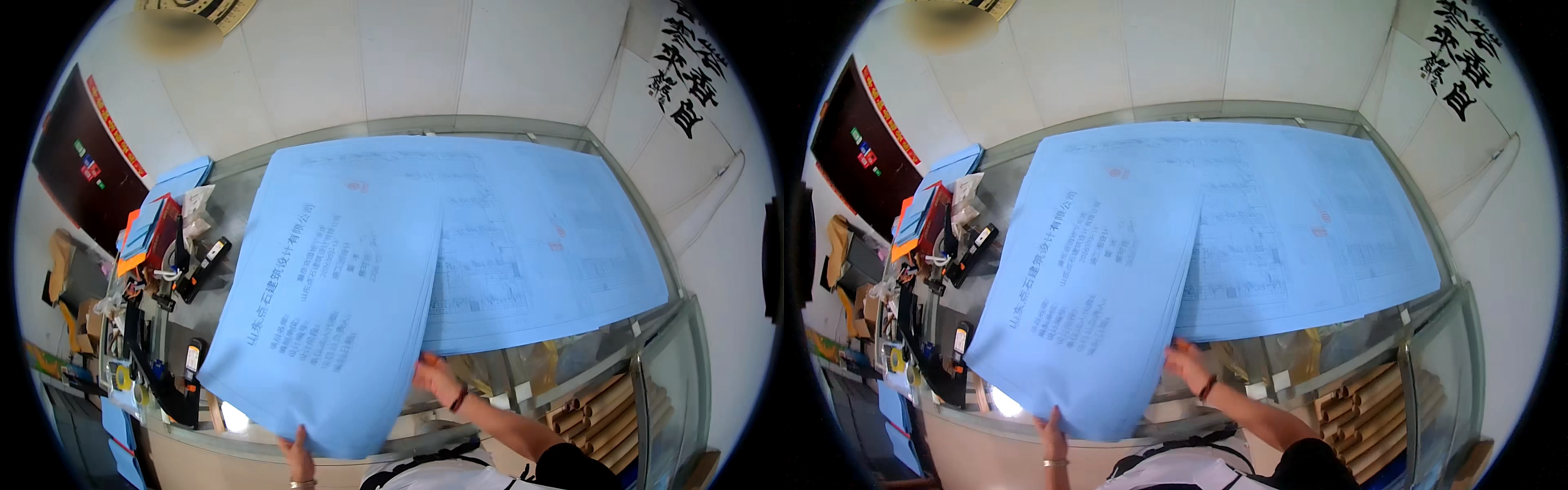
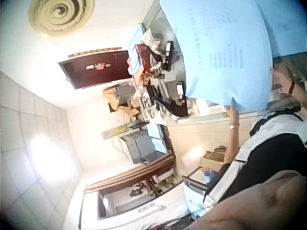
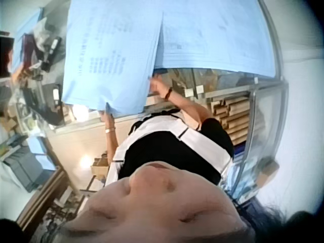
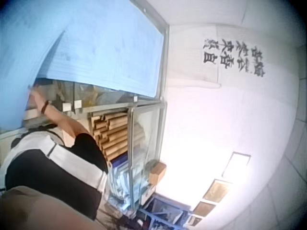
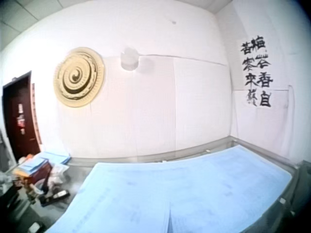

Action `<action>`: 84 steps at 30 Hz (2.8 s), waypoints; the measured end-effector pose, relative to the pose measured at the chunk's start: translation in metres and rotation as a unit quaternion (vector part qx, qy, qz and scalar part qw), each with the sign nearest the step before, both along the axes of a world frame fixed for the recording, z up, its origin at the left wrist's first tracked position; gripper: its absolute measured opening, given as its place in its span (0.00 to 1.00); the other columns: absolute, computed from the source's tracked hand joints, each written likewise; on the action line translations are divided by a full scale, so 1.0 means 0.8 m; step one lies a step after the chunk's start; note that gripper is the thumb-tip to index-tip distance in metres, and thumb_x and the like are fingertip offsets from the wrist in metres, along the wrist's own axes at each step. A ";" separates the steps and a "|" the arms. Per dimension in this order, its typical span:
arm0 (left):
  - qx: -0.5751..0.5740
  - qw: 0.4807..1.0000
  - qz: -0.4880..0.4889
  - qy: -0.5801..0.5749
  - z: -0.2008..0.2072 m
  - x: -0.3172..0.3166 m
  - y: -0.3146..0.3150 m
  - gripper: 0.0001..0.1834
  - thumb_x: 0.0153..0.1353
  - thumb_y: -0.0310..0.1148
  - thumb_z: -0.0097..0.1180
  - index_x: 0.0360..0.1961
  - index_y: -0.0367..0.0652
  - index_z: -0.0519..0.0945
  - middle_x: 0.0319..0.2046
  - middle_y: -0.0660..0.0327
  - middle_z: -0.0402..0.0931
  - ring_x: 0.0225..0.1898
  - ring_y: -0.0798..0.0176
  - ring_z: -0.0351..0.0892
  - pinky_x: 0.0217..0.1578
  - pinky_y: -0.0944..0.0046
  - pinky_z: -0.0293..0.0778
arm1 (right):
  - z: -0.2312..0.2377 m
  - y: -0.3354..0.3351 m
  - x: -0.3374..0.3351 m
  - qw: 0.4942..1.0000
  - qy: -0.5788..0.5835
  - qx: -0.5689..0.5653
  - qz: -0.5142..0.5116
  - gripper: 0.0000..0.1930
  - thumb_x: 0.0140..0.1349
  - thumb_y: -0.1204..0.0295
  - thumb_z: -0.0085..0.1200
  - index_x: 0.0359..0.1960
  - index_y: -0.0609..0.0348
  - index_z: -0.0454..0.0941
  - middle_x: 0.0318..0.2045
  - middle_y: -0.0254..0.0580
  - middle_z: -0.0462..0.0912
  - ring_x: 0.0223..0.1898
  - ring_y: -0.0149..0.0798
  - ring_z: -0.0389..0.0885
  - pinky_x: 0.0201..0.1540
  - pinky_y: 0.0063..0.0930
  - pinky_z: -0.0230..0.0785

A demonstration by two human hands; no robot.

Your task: The person aligns and flips through large blue architectural drawings on a glass table and then folds the sheets using a wooden stick to crease the paper.

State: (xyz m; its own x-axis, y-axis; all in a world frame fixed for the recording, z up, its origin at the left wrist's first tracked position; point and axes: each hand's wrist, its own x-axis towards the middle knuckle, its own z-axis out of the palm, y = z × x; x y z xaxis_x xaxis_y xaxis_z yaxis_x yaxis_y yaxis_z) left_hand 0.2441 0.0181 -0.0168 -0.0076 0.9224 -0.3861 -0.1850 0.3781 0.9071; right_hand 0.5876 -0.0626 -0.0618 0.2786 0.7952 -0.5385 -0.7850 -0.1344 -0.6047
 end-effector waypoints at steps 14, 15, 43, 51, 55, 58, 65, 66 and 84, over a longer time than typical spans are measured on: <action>-0.126 0.986 -0.033 0.103 -0.080 -0.227 -0.053 0.31 0.54 0.22 0.52 0.59 0.36 0.58 0.51 0.54 0.65 0.52 0.56 0.67 0.51 0.58 0.68 | -0.002 0.134 0.167 0.947 -0.145 -0.135 -0.252 0.39 0.43 0.71 0.68 0.56 0.67 0.59 0.46 0.49 0.72 0.38 0.40 0.74 0.38 0.32 0.69; -0.063 0.982 -0.058 0.167 -0.087 -0.225 -0.057 0.33 0.54 0.22 0.52 0.60 0.36 0.55 0.53 0.53 0.63 0.53 0.56 0.65 0.52 0.59 0.66 | -0.003 0.137 0.170 0.956 -0.156 -0.124 -0.217 0.36 0.43 0.72 0.67 0.53 0.67 0.62 0.44 0.49 0.73 0.37 0.40 0.74 0.39 0.33 0.69; 0.139 0.864 -0.267 0.402 -0.111 -0.215 0.343 0.25 0.45 0.28 0.59 0.46 0.30 0.71 0.27 0.61 0.74 0.28 0.65 0.73 0.30 0.62 0.71 | 0.014 -0.240 0.278 0.948 -0.281 -0.152 0.017 0.28 0.64 0.58 0.46 0.60 0.60 0.57 0.45 0.43 0.76 0.40 0.33 0.78 0.46 0.32 0.69; 0.247 0.750 -0.176 0.587 -0.106 -0.168 0.354 0.21 0.48 0.39 0.63 0.40 0.34 0.78 0.24 0.61 0.75 0.28 0.61 0.75 0.30 0.63 0.72 | -0.026 -0.112 0.301 0.696 -0.644 -0.296 0.118 0.33 0.56 0.60 0.54 0.59 0.65 0.59 0.56 0.50 0.67 0.56 0.47 0.67 0.59 0.33 0.56; 0.068 0.933 -0.211 0.282 -0.070 -0.186 0.348 0.11 0.51 0.33 0.61 0.34 0.37 0.81 0.21 0.67 0.76 0.23 0.64 0.75 0.25 0.65 0.70 | 0.021 -0.109 0.292 0.910 -0.374 -0.181 -0.013 0.29 0.51 0.61 0.59 0.49 0.71 0.70 0.42 0.51 0.78 0.46 0.44 0.75 0.49 0.32 0.65; 0.164 0.861 -0.247 0.413 -0.068 -0.175 0.327 0.10 0.52 0.33 0.60 0.31 0.36 0.81 0.21 0.66 0.76 0.21 0.68 0.72 0.21 0.65 0.68 | 0.033 -0.096 0.263 0.767 -0.551 -0.313 0.103 0.26 0.49 0.60 0.61 0.43 0.71 0.75 0.39 0.48 0.79 0.44 0.41 0.76 0.45 0.32 0.67; 0.284 0.885 -0.113 0.352 0.067 -0.173 0.260 0.08 0.58 0.29 0.56 0.23 0.37 0.77 0.19 0.75 0.70 0.21 0.80 0.59 0.22 0.75 0.58 | 0.154 -0.147 0.198 0.809 -0.545 -0.159 -0.152 0.11 0.54 0.70 0.59 0.34 0.65 0.80 0.32 0.35 0.81 0.32 0.26 0.75 0.35 0.22 0.67; 0.331 0.897 -0.098 0.277 0.099 -0.176 0.249 0.10 0.59 0.29 0.56 0.20 0.41 0.76 0.17 0.77 0.66 0.20 0.82 0.55 0.20 0.76 0.52 | 0.186 -0.165 0.186 0.806 -0.541 -0.153 -0.188 0.09 0.54 0.72 0.58 0.34 0.65 0.79 0.32 0.34 0.81 0.31 0.25 0.74 0.34 0.21 0.67; 0.405 0.912 0.008 0.061 0.253 -0.252 0.148 0.17 0.60 0.34 0.54 0.45 0.32 0.73 0.38 0.61 0.74 0.42 0.69 0.71 0.45 0.70 0.65 | 0.339 -0.225 0.069 0.746 -0.536 0.079 -0.387 0.16 0.55 0.76 0.58 0.45 0.68 0.71 0.37 0.37 0.76 0.37 0.31 0.72 0.47 0.26 0.63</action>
State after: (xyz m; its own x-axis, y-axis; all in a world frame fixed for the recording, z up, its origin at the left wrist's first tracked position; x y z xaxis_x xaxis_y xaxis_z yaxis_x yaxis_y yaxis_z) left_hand 0.0424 0.1368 0.1854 -0.0219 0.9037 0.4276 -0.0628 -0.4281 0.9016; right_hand 0.6427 -0.2424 0.2095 0.8906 0.2032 0.4069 0.3552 0.2482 -0.9012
